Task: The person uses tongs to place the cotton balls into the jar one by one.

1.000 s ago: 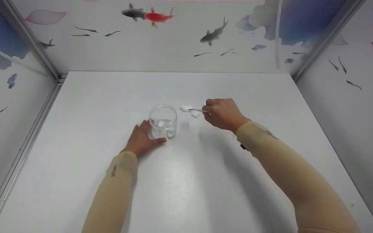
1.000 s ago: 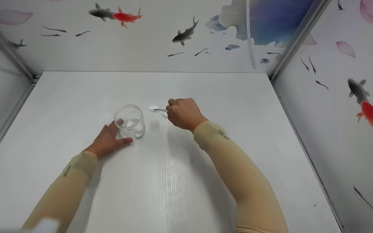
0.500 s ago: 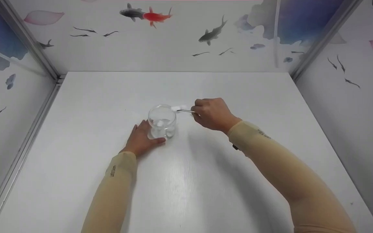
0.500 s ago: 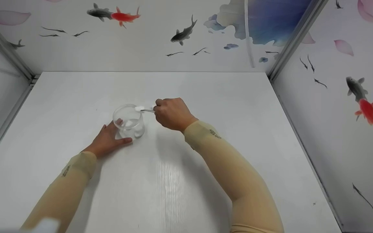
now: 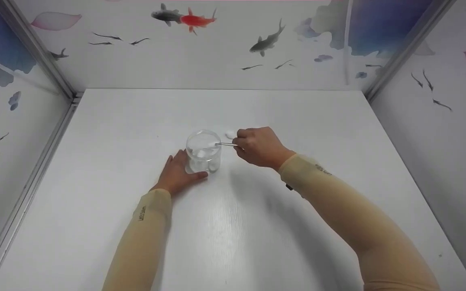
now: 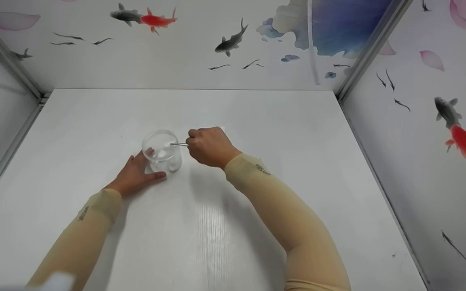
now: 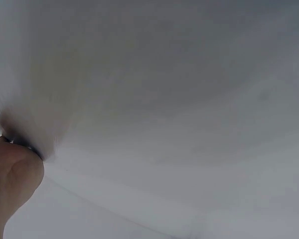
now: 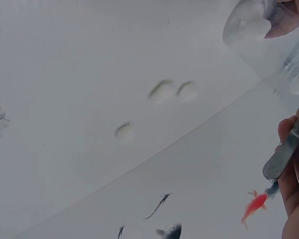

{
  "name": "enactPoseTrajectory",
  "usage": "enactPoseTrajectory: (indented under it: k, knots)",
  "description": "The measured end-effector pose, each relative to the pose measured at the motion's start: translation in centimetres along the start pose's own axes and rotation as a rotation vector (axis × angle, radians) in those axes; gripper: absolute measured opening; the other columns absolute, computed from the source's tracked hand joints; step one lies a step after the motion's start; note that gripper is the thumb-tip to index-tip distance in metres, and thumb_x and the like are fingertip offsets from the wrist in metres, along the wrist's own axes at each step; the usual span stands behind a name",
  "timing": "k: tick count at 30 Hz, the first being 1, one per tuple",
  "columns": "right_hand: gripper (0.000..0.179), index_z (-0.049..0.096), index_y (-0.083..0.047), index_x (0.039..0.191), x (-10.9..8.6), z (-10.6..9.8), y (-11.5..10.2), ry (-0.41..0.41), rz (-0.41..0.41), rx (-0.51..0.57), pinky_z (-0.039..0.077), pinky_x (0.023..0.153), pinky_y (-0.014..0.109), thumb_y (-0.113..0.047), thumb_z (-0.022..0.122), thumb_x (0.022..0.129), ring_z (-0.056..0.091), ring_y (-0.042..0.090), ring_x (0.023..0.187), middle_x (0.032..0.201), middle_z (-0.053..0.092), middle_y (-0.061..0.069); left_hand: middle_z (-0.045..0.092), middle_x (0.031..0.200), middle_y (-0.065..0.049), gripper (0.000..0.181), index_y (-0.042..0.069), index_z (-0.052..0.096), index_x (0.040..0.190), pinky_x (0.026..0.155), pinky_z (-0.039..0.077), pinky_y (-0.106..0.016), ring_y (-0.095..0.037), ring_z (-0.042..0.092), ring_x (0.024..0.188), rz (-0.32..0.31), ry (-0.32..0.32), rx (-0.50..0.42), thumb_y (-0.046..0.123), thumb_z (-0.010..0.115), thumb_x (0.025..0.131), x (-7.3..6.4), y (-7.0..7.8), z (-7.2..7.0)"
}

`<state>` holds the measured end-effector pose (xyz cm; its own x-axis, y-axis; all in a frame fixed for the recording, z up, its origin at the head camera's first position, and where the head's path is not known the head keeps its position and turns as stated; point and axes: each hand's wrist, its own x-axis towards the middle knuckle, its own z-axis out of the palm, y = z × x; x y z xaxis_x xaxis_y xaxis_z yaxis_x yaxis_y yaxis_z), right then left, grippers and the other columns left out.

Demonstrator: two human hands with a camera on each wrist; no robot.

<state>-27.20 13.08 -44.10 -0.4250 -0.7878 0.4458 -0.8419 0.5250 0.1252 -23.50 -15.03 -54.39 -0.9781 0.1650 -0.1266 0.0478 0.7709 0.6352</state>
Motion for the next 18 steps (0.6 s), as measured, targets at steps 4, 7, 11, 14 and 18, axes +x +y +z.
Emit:
enactPoseTrajectory:
  k: [4,7,11,14,18]
  knots:
    - [0.009,0.077,-0.011,0.088,-0.2,0.0,0.1,-0.015,-0.001,0.011,0.052,0.046,0.032,-0.009,0.068,0.087,0.060,0.014,0.060,0.074,0.059,-0.001,0.019,0.163,-0.017,0.117,0.009,0.015,0.160,0.122,-0.006,-0.036,-0.029,0.014,0.150,-0.005,-0.003,0.001,0.067,0.074,0.077,0.1,-0.1,0.1]
    - [0.009,0.077,-0.011,0.089,-0.4,-0.4,0.5,-0.023,0.006,0.010,0.052,0.046,0.031,-0.010,0.068,0.088,0.059,0.013,0.060,0.075,0.059,-0.001,0.019,0.163,-0.017,0.117,0.009,0.014,0.160,0.122,-0.006,-0.036,-0.030,0.014,0.150,0.000,-0.005,-0.002,0.067,0.074,0.077,0.1,-0.1,0.1]
    - [0.008,0.078,-0.010,0.090,-1.3,-1.0,1.5,-0.009,0.039,0.008,0.049,0.044,0.031,-0.009,0.070,0.087,0.057,0.014,0.058,0.074,0.059,0.000,0.020,0.163,-0.017,0.116,0.009,0.015,0.160,0.122,-0.005,-0.037,-0.029,0.015,0.150,0.019,0.000,0.002,0.066,0.073,0.078,0.2,-0.2,0.1]
    - [0.009,0.078,-0.009,0.091,-2.3,-1.1,2.6,-0.006,0.078,0.007,0.048,0.043,0.031,-0.007,0.071,0.086,0.056,0.014,0.056,0.073,0.060,0.000,0.022,0.162,-0.018,0.115,0.009,0.016,0.160,0.122,-0.005,-0.038,-0.030,0.016,0.150,0.031,0.007,0.009,0.066,0.073,0.079,0.1,-0.2,0.0]
    - [0.008,0.077,-0.008,0.089,-4.1,-0.8,4.2,-0.025,0.135,-0.003,0.048,0.042,0.033,-0.006,0.071,0.085,0.056,0.015,0.055,0.072,0.059,0.001,0.021,0.163,-0.017,0.115,0.010,0.016,0.160,0.123,-0.004,-0.036,-0.030,0.016,0.150,0.013,0.003,0.006,0.066,0.073,0.078,0.1,-0.1,0.1]
